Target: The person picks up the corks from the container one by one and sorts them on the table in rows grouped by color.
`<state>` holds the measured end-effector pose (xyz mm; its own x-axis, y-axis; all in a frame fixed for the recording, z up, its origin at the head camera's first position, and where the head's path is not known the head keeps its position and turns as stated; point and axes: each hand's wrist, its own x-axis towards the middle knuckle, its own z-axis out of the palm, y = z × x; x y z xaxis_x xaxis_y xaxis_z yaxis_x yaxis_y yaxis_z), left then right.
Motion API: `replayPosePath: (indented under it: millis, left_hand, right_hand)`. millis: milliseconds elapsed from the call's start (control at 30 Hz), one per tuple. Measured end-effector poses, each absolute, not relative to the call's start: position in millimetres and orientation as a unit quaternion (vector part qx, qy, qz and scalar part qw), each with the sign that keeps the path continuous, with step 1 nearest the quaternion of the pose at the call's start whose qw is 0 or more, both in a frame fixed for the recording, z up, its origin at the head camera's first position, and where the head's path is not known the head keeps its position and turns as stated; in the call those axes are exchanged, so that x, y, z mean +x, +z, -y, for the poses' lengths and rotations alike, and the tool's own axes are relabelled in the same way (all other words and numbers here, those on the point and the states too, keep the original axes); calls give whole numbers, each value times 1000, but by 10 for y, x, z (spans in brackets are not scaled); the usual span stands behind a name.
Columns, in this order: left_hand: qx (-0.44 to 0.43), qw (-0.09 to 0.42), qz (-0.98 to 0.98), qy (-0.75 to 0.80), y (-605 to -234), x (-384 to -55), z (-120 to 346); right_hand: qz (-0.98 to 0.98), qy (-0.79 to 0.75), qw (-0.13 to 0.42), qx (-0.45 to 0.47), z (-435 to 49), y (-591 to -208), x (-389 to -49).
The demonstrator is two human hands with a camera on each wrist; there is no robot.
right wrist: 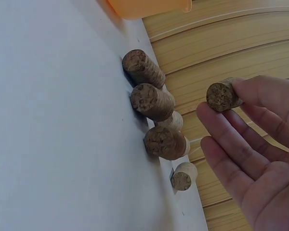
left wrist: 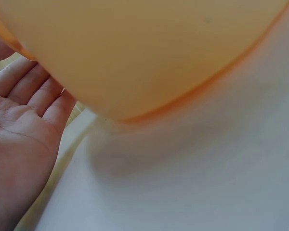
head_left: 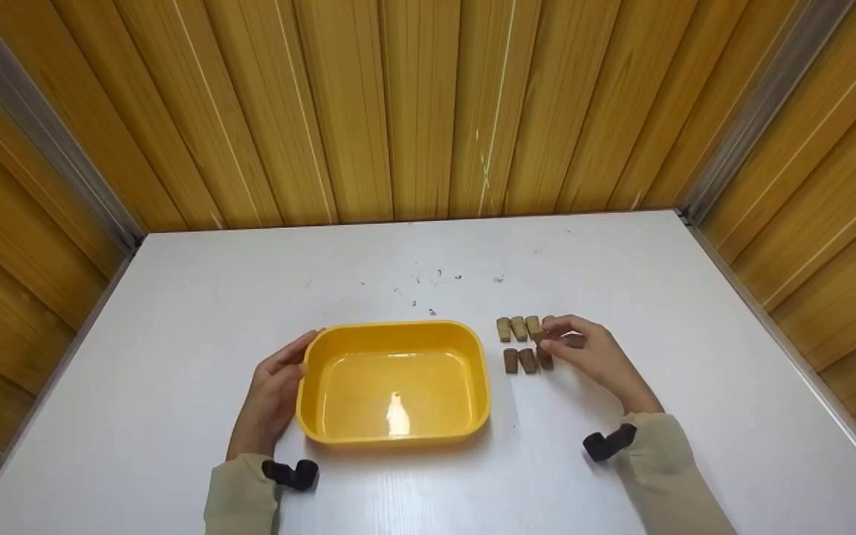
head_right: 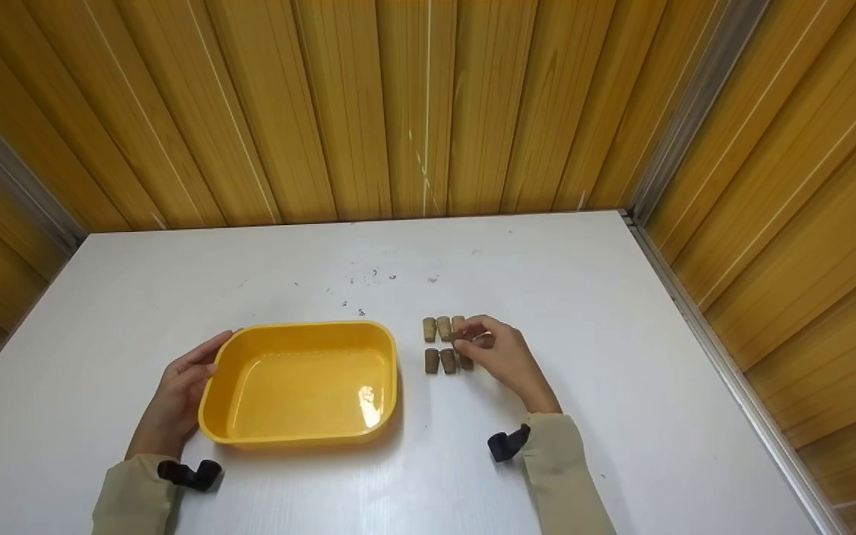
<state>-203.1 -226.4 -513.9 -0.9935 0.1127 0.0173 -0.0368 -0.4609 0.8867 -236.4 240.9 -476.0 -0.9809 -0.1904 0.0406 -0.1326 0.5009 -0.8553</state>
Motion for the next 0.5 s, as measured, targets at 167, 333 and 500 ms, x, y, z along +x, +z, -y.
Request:
replayPosePath:
  millis: [167, 333, 500]
  left_hand:
    - [35, 45, -518, 853, -5139, -2037, 2257]
    - [46, 46, -522, 851, -5139, -2036, 2255]
    - [32, 42, -524, 850, -5131, -2041, 2264]
  right_hand:
    - [-855, -510, 33, -84, -2484, -4796, -2335]
    - [-859, -506, 35, -69, -2543, -4818, -2308]
    - [-859, -506, 40, -63, -2570, -4845, -2319]
